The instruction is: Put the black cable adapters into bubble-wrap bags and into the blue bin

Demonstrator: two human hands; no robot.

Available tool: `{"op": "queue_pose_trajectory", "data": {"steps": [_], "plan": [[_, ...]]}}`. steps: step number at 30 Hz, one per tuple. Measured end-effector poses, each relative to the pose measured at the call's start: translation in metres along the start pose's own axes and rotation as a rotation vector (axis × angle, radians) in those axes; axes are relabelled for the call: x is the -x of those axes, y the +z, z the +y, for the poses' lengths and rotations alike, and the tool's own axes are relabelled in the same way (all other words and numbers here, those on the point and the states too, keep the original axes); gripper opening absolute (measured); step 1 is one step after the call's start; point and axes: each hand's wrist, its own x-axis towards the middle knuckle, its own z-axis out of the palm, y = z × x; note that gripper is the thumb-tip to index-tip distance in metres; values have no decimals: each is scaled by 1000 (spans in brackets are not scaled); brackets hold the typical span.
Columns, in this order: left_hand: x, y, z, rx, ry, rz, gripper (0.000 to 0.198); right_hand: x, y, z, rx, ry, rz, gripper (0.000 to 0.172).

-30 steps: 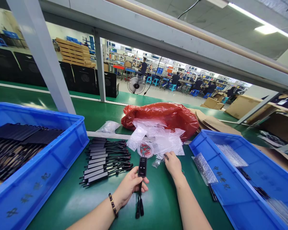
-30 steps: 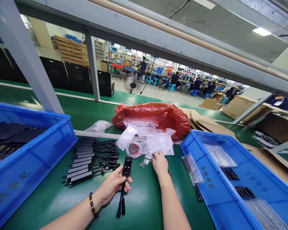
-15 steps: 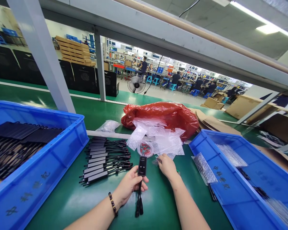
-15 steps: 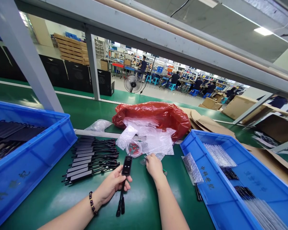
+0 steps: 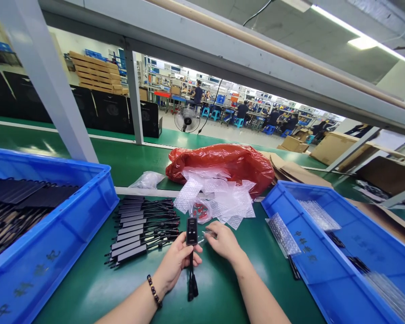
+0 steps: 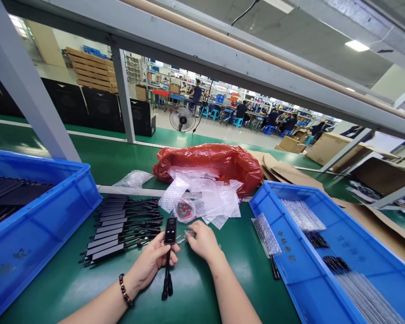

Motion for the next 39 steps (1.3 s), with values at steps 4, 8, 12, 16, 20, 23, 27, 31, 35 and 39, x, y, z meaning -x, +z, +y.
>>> {"op": "queue_pose_trajectory", "data": {"steps": [4, 8, 12, 16, 20, 23, 27, 31, 35, 39], "plan": [[0, 2, 1, -6, -15, -12, 36, -1, -26, 28, 28, 185, 230, 24], [2, 4, 3, 3, -31, -10, 39, -3, -27, 44, 273, 329, 167, 23], [4, 5, 4, 2, -44, -25, 39, -9, -11, 44, 428, 307, 96, 31], [5, 5, 4, -5, -55, -43, 39, -13, -6, 45, 473, 314, 126, 23], [5, 4, 2, -12, -59, -46, 43, -11, -12, 49, 466, 326, 210, 24], [4, 4, 2, -22, -65, -52, 42, -10, -15, 54, 477, 406, 275, 34], [5, 5, 4, -22, -67, -60, 43, -13, -16, 65, 459, 489, 278, 38], [6, 6, 4, -20, -71, -60, 43, -13, -18, 74, 417, 498, 344, 28], [6, 6, 4, -8, -72, -59, 44, -13, -18, 76, 431, 475, 389, 32], [6, 6, 4, -3, -73, -72, 41, -17, -16, 73, 452, 466, 320, 33]]}}
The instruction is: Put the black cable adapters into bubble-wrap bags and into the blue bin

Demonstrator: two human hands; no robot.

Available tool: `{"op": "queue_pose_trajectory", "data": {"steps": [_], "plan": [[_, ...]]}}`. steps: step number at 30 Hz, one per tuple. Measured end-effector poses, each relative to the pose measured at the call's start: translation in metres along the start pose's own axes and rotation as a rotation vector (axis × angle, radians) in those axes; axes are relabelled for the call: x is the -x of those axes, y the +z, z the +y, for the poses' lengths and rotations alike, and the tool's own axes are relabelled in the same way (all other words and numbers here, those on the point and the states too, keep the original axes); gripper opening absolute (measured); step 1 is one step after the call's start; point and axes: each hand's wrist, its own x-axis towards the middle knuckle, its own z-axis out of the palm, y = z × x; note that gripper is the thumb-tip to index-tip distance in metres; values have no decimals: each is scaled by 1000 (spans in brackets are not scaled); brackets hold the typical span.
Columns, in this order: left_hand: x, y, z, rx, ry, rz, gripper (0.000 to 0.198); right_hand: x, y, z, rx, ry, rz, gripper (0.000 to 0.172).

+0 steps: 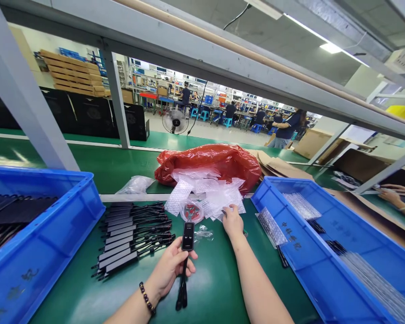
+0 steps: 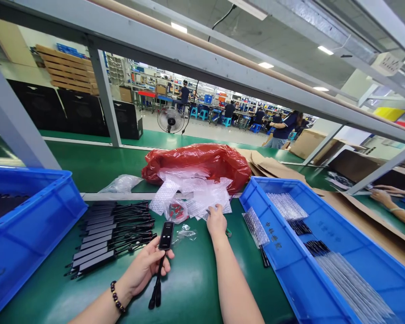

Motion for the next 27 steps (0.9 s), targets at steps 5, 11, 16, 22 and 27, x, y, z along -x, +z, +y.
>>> {"op": "queue_pose_trajectory", "data": {"steps": [5, 11, 16, 22, 27], "plan": [[-1, -1, -1, -6, 0, -6, 40, 0, -7, -5, -54, -3, 71, 31], [-2, -3, -3, -19, 11, -15, 37, -4, -16, -17, 26, -125, -36, 40], [-2, -4, -4, -13, 20, -15, 39, -7, -14, -29, 13, -264, -151, 42], [-2, -2, -3, -1, 17, -14, 41, -5, -14, -34, -76, -234, -156, 25], [-3, -3, -5, 8, 23, -25, 39, -4, -18, -33, -136, -204, -42, 28]]}}
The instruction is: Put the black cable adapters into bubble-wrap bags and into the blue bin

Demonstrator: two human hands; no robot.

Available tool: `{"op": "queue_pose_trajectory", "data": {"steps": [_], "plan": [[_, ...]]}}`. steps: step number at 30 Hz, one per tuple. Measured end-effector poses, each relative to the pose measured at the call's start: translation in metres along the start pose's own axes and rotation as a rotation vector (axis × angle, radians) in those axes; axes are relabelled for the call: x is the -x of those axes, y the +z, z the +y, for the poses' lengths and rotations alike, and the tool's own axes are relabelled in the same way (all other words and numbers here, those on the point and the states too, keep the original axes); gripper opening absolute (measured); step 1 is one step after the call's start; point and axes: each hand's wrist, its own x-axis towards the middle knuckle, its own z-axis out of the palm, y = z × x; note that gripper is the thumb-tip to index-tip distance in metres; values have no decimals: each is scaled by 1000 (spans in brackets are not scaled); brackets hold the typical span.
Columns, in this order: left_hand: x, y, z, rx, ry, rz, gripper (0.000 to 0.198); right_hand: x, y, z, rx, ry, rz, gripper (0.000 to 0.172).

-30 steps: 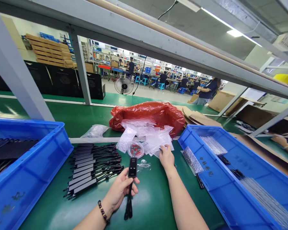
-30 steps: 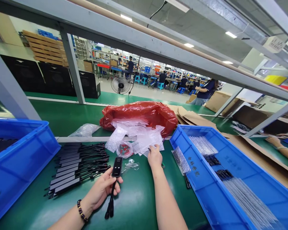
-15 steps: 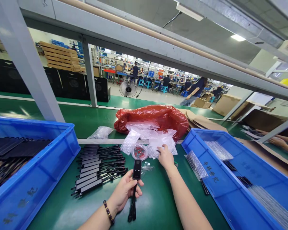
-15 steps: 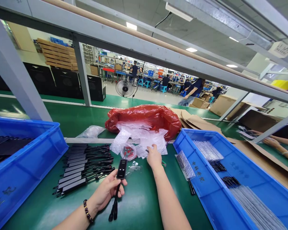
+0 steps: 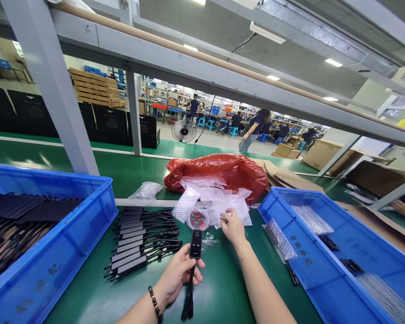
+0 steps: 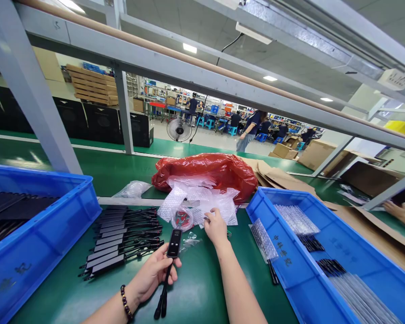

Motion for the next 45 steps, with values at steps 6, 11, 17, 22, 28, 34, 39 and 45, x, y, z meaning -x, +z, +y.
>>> {"op": "queue_pose_trajectory", "data": {"steps": [6, 11, 17, 22, 28, 34, 39, 45], "plan": [[1, -1, -1, -4, 4, -12, 40, -2, 15, -11, 115, -100, -132, 40], [1, 0, 0, -2, -7, -16, 40, -4, 23, -14, 120, -57, -86, 28], [3, 3, 6, 58, 25, -12, 35, 14, -12, 2, -113, -159, 455, 28], [10, 5, 16, 181, 71, -41, 37, 63, -35, -23, -321, -537, 677, 32], [10, 5, 15, 158, 134, 36, 32, 88, -17, -47, -720, -520, 277, 36], [7, 8, 8, 95, 96, -19, 35, 76, -17, -37, -1320, 142, -321, 42], [8, 9, 5, 68, 39, -71, 35, 66, -19, -26, -1431, 378, -248, 46], [10, 8, 0, 21, -123, -262, 31, 54, -18, -16, -1531, 563, 153, 54]]}}
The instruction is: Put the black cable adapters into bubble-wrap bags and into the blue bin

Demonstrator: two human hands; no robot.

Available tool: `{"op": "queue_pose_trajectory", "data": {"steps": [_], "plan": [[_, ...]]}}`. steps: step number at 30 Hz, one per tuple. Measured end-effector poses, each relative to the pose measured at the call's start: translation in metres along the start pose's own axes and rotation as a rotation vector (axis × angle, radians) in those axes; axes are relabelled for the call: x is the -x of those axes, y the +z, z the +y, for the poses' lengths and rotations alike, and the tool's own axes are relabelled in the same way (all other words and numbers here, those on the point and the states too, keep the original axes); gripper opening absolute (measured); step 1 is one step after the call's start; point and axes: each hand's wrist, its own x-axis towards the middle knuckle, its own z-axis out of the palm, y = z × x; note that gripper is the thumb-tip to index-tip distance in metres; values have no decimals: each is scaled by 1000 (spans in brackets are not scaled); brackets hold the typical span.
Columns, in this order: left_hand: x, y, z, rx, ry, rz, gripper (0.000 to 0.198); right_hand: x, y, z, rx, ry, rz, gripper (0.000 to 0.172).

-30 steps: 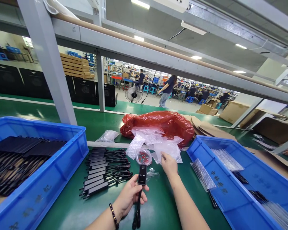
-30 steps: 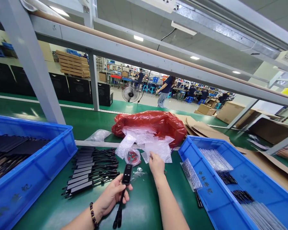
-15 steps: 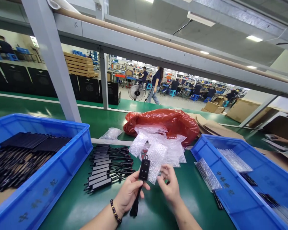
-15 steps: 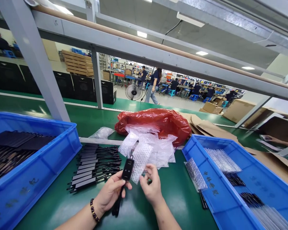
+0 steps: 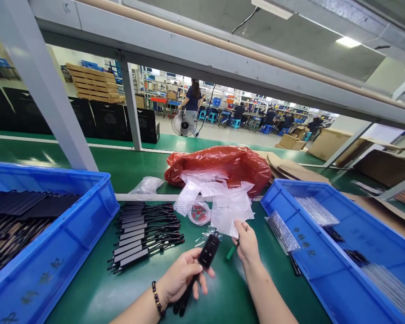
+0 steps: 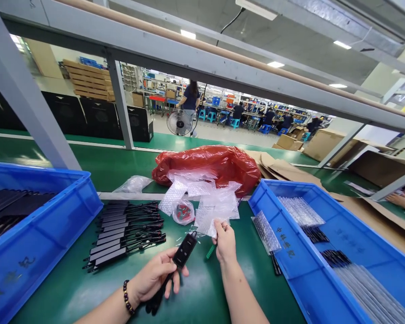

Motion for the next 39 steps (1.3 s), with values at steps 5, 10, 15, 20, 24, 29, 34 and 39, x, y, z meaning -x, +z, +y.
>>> {"op": "queue_pose_trajectory", "data": {"steps": [5, 10, 15, 20, 24, 29, 34, 39], "plan": [[0, -1, -7, 5, -86, -76, 28, 8, 5, 6, 72, -75, -9, 51], [0, -2, -9, 27, -74, -92, 35, 13, 4, 14, 149, -85, -140, 48], [-2, -2, -7, 43, 42, 30, 81, 15, 1, 13, 310, -16, -485, 49], [-4, -1, -5, -17, 138, 144, 89, 23, 2, 1, 489, -55, -703, 44], [-6, 0, -5, -49, 138, 181, 65, 27, 5, -5, 511, -8, -887, 41], [-6, 1, -6, -100, 112, 228, 42, 27, 6, 1, 463, 51, -771, 44], [-4, 1, -5, -61, 53, 131, 56, 20, -1, -4, 336, 78, -607, 49], [-5, -3, -7, 10, 5, 120, 60, 22, -4, -13, 368, 190, -717, 48]]}}
